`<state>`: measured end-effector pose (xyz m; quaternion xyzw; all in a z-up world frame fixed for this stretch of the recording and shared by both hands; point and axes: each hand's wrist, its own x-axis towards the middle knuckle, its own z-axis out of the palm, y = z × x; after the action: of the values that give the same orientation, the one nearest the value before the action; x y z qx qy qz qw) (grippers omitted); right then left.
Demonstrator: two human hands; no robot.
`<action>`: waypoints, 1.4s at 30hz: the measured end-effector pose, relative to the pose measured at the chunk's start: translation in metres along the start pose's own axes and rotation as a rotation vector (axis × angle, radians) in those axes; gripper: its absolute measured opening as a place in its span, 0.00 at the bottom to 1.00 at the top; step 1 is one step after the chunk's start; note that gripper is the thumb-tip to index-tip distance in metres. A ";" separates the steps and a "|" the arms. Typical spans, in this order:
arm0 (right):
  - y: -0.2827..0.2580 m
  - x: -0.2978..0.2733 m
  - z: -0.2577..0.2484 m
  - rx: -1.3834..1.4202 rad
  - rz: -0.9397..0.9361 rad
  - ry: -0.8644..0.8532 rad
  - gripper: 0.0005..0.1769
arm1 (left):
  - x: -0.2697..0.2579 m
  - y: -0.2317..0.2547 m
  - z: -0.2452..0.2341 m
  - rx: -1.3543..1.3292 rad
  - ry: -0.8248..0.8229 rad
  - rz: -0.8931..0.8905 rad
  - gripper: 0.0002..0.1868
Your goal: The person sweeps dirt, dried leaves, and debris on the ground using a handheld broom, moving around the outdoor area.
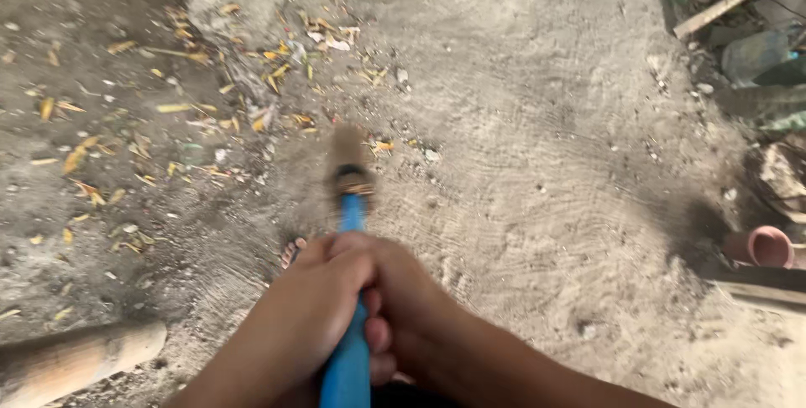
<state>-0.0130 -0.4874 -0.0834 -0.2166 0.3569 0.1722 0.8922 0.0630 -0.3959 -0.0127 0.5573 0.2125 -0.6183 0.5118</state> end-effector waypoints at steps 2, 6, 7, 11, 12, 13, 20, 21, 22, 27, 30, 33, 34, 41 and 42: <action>-0.016 -0.013 -0.007 -0.005 -0.036 0.248 0.19 | 0.021 -0.003 0.011 -0.039 -0.155 0.034 0.07; -0.059 -0.015 -0.047 0.012 -0.140 0.721 0.20 | 0.080 0.012 0.050 -0.232 -0.394 -0.075 0.12; -0.066 -0.001 -0.057 0.006 -0.140 0.726 0.20 | 0.096 0.023 0.060 -0.243 -0.319 -0.152 0.10; -0.073 0.059 -0.089 -0.124 -0.144 0.528 0.22 | 0.124 0.034 0.042 -0.325 -0.130 -0.122 0.10; -0.071 0.075 -0.090 -0.145 -0.091 0.404 0.25 | 0.124 0.033 0.028 -0.384 -0.089 -0.058 0.09; -0.065 0.090 -0.084 -0.147 -0.091 0.388 0.25 | 0.118 0.031 0.007 -0.374 -0.115 0.030 0.09; -0.039 0.095 0.001 -0.181 0.043 -0.133 0.12 | 0.042 0.037 -0.023 -0.321 0.160 0.250 0.07; -0.035 0.082 0.008 -0.173 -0.040 -0.091 0.12 | 0.029 0.038 -0.016 -0.271 0.193 0.174 0.09; -0.031 0.065 0.012 -0.162 -0.050 -0.081 0.12 | 0.018 0.038 -0.008 -0.221 0.226 0.098 0.12; -0.018 -0.002 0.000 -0.084 -0.084 0.160 0.26 | -0.001 0.030 0.014 0.020 0.035 0.023 0.10; -0.027 -0.023 -0.037 -0.110 -0.212 0.504 0.33 | 0.035 0.015 0.033 -0.084 -0.302 0.024 0.06; -0.058 -0.023 -0.085 -0.036 -0.302 0.707 0.20 | 0.098 0.013 0.073 -0.014 -0.376 -0.120 0.10; -0.068 -0.017 -0.100 0.030 -0.359 0.676 0.18 | 0.118 0.015 0.089 -0.049 -0.450 -0.143 0.08; -0.074 0.042 -0.129 -0.112 -0.256 0.507 0.26 | 0.161 0.012 0.066 -0.231 -0.150 -0.071 0.09; -0.069 0.055 -0.118 -0.105 -0.156 0.388 0.27 | 0.153 0.010 0.049 -0.275 -0.124 -0.033 0.08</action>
<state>-0.0100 -0.5978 -0.1812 -0.3187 0.4945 0.0759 0.8051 0.0711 -0.5008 -0.1343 0.4390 0.2726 -0.6250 0.5852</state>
